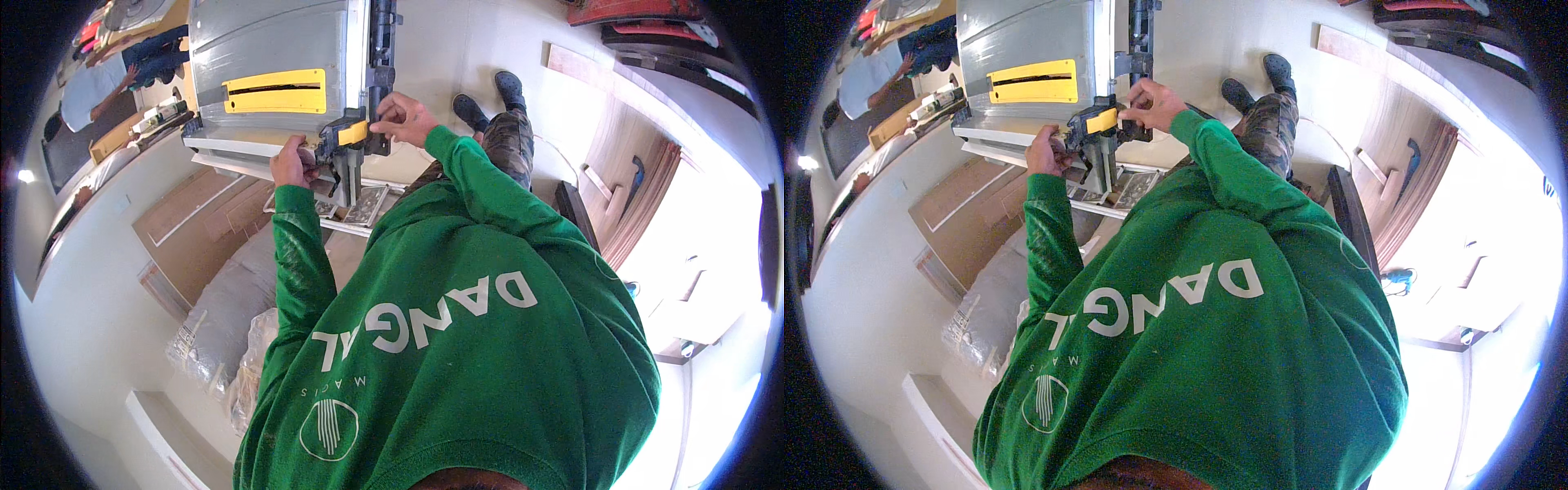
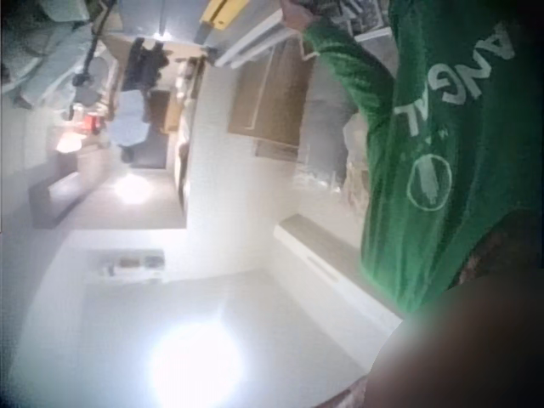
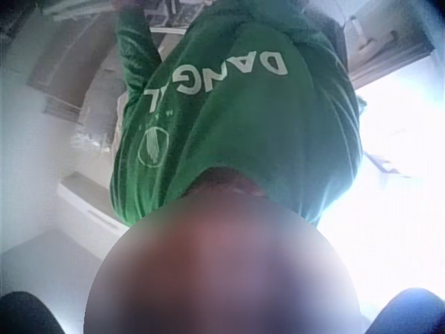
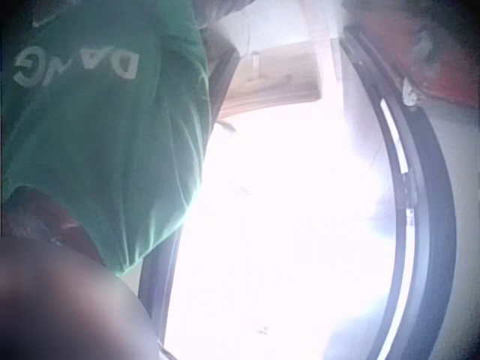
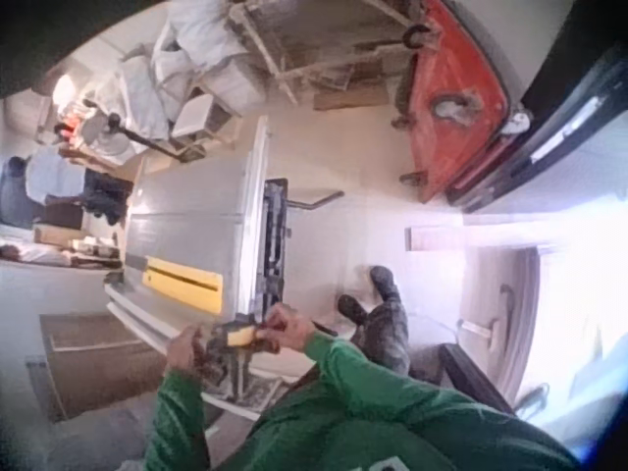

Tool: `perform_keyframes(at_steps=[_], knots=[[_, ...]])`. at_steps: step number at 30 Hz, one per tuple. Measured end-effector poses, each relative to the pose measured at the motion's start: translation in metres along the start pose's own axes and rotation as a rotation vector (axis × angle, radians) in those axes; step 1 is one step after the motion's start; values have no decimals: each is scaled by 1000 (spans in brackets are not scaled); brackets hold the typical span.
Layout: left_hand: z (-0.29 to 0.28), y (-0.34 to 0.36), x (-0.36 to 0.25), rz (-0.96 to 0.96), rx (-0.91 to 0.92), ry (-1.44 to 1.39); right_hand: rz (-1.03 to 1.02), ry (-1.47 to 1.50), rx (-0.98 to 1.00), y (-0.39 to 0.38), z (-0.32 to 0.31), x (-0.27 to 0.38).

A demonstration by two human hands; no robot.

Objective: The person adjusts the fence and blade guard on a table saw using a tape measure and a wrench. They repeatedly measure and reposition the fence, then tighten the fence and blade guard components.

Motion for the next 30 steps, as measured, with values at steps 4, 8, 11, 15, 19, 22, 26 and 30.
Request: perform_keyframes(at_steps=[4, 8, 11, 15, 19, 22, 26, 30], knots=[[-3, 2, -4, 59, -35, 0, -383, -229, -47, -8, 3, 42], [-3, -1, -6, 77, -37, 16, -311, -230, -33, -3, 12, 39], [-4, -2, -5, 66, -34, 17, -312, -195, -17, -1, 12, 37], [-2, -6, -8, 48, -27, 18, -245, -149, 1, 4, 11, 27], [3, -16, -15, 57, 1, -23, -264, -184, 29, 7, 13, 30], [1, -18, -16, 75, -42, -72, -338, -256, 26, 5, 9, 35], [-4, -6, -3, 30, -62, -96, -196, -252, 7, 2, 4, 21], [-4, 9, 6, 50, -18, -142, -86, -200, -9, 2, 3, 13]])
Point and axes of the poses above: each hand's wrist, its own y-axis towards the middle knuckle, its own z-axis out of the palm, x = y × z, the point moved 9 cm from there along y, towards the middle knuckle, and after that the axes turned 4 degrees about -z, right-handed, at the moved point
